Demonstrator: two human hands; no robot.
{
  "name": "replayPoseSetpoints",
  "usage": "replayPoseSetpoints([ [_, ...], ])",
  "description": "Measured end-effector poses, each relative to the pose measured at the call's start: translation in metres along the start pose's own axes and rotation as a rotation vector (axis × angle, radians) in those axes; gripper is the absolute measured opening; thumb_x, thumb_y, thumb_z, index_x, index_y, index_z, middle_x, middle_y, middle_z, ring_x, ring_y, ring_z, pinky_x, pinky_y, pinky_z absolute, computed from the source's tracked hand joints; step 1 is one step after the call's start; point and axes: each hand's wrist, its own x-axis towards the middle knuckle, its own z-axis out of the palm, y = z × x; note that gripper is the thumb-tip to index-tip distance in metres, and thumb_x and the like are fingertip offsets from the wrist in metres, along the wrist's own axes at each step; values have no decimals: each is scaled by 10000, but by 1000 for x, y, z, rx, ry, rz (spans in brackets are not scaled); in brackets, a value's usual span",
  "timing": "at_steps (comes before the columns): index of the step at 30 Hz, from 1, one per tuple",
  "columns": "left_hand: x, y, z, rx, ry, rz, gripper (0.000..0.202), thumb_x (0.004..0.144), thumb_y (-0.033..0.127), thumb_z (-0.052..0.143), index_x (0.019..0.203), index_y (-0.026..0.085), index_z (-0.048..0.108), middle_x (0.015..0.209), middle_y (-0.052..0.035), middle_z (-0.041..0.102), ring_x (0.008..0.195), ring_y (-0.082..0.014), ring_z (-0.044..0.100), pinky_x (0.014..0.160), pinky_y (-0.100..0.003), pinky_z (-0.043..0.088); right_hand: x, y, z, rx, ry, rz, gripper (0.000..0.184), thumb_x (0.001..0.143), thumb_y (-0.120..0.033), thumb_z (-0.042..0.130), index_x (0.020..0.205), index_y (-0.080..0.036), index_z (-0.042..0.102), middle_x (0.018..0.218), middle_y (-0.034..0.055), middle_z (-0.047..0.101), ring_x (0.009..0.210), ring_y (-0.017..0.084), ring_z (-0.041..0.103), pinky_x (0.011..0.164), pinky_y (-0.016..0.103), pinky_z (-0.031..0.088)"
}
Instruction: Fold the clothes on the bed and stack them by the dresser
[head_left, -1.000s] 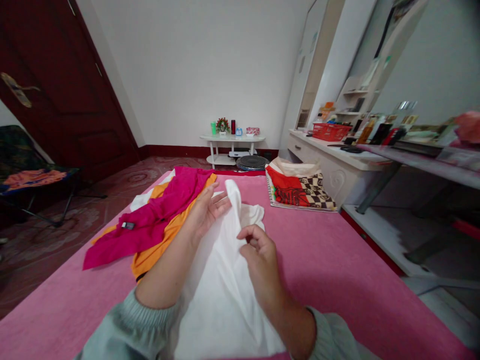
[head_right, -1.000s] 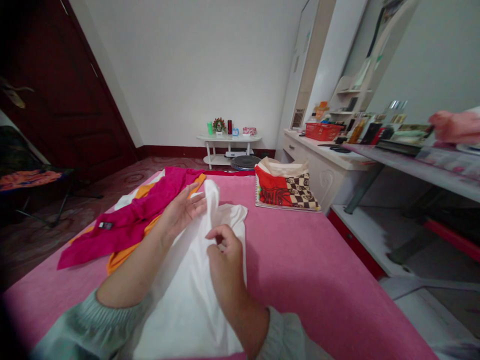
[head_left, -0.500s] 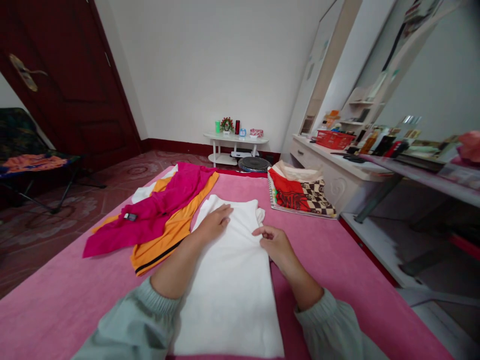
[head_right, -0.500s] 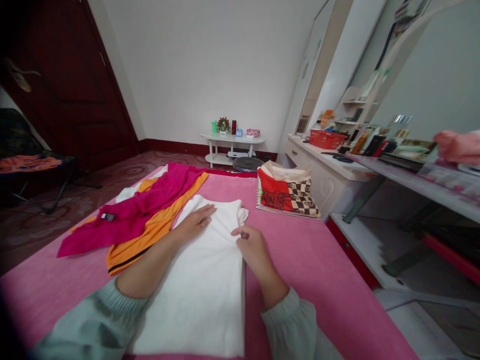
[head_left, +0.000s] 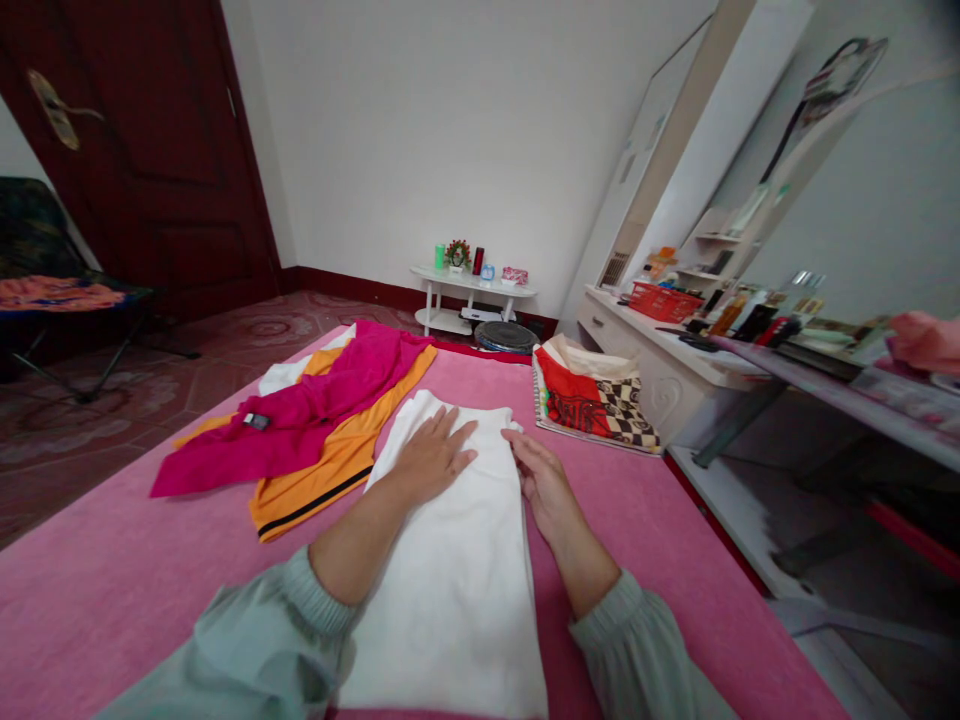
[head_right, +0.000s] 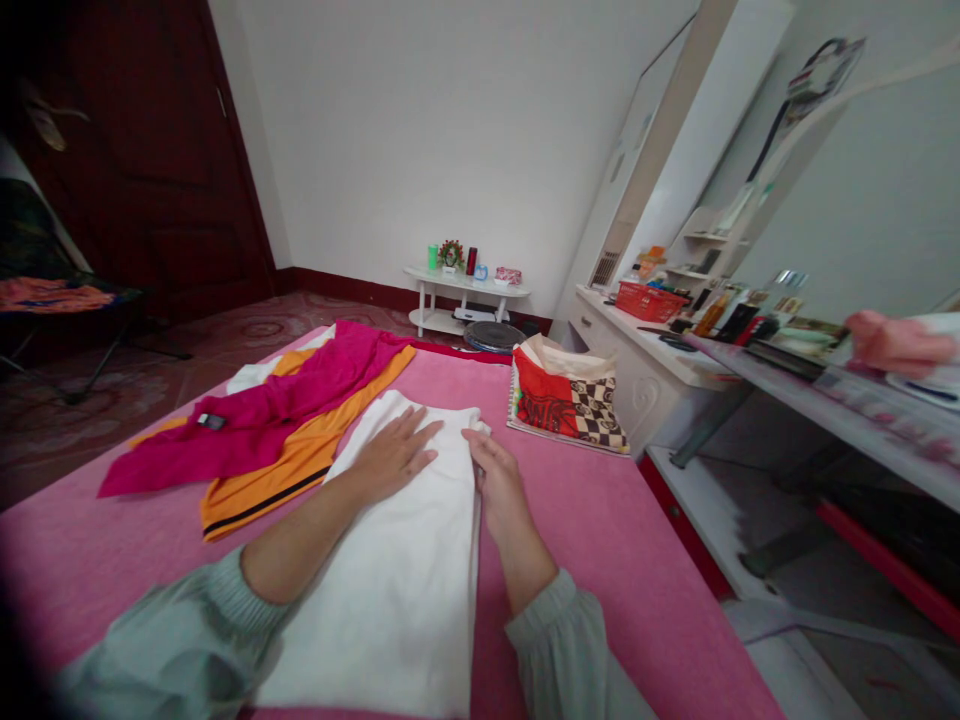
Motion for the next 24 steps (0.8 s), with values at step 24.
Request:
replayPoseSetpoints([
  [24, 0, 16, -9, 91, -105, 44, 561, 942, 493, 313, 1470, 402, 148, 1553, -41, 202, 1423, -330, 102, 1092, -593, 146, 46, 36, 14, -685, 191, -219, 130, 601, -280, 527, 531, -182, 574, 490, -31, 554, 495, 124, 508, 438, 206, 351],
])
